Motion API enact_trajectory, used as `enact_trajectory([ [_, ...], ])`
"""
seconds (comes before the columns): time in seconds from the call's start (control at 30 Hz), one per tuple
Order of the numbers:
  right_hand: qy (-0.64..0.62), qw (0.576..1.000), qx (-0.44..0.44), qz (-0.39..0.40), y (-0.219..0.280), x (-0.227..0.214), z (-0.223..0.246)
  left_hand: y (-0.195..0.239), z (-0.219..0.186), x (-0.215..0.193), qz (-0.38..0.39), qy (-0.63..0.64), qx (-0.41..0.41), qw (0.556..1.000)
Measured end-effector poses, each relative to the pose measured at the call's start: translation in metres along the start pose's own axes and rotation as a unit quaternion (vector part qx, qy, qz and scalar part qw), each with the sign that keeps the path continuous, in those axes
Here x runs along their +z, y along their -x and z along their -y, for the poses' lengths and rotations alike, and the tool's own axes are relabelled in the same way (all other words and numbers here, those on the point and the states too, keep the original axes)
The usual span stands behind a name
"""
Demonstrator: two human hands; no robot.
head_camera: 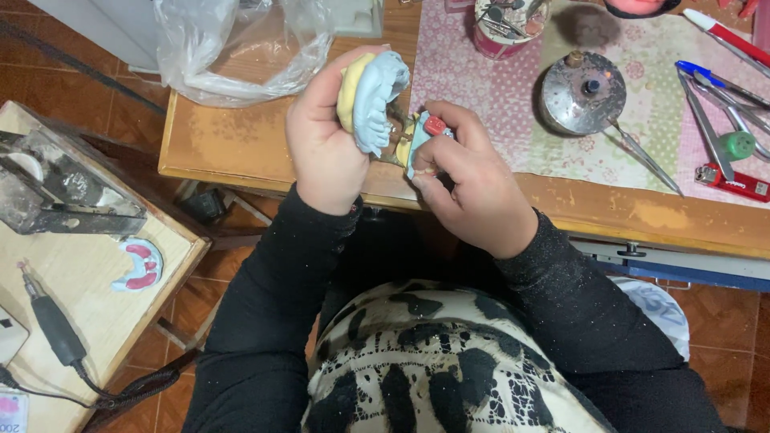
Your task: The person assembles a dental model by placing artificial teeth into a mold held in an articulator. They use a rotary tool to grind a small tooth and apply a liquid from a bottle to the model. The person repeatedly opens and closes the articulator to check the alignment of the teeth.
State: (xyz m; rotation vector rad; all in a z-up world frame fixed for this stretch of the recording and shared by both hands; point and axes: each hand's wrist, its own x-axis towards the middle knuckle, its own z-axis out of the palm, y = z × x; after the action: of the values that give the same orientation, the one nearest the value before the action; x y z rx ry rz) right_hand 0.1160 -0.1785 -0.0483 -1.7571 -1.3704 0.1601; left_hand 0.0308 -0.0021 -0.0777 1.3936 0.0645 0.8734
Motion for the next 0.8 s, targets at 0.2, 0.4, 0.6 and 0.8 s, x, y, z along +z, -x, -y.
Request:
enact_trajectory([
  [0.2,-0.016,1.000,0.020,-0.002,0.001,0.002,0.000,-0.001,0.001,-0.001,0.007,0.006,-0.002,1.000],
  [0.4,-0.015,1.000,0.006,0.021,-0.001,0.000,-0.003,-0.003,0.003,-0.002,0.005,0.020,-0.007,1.000],
  [0.6,0.010,1.000,-0.009,0.020,0.002,0.000,-0.005,-0.006,0.008,-0.003,0.001,0.017,-0.014,1.000],
  [0.8,-0.019,0.995,0.047,0.083,-0.006,-0.014,0.000,-0.015,0.012,-0.012,0.032,0.007,-0.028,0.999],
])
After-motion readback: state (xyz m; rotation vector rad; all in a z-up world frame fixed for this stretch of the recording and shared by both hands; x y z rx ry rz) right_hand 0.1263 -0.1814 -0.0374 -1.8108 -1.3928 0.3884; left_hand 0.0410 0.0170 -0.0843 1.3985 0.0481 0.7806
